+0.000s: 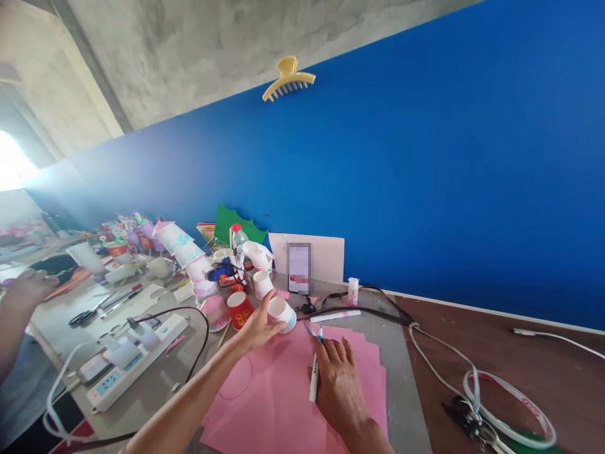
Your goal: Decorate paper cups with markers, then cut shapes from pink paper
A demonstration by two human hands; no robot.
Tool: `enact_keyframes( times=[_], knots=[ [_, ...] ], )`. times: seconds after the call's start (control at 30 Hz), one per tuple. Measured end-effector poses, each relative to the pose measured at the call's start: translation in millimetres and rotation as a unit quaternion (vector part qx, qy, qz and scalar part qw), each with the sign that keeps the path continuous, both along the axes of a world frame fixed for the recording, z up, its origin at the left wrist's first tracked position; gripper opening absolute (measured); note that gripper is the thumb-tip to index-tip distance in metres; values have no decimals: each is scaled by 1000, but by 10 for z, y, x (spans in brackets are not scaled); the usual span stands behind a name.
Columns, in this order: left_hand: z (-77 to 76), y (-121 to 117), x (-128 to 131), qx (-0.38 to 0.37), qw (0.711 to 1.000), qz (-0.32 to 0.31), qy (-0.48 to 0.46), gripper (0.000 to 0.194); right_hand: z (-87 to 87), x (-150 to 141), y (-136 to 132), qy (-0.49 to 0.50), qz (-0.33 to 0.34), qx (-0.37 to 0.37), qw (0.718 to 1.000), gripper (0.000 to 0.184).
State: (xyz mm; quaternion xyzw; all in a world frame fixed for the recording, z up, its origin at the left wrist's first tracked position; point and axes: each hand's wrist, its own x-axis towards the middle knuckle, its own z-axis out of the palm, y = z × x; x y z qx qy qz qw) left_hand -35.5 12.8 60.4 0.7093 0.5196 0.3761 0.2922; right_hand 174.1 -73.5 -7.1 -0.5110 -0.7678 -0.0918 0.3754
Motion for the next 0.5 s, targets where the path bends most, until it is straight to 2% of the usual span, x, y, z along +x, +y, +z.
enact_keyframes(
  times=[0.17, 0.33, 0.5],
  knots=[
    [70, -311, -317, 12, 999, 12, 31, 61, -60, 30, 39, -17, -24, -16, 999, 58],
    [-1, -708, -681, 9, 996, 20, 82, 39, -93, 49, 57, -15, -30, -21, 999, 62],
    [-78, -954, -848, -87, 990, 45, 106, 27, -118, 82, 49, -14, -17, -19, 1000, 65]
  ],
)
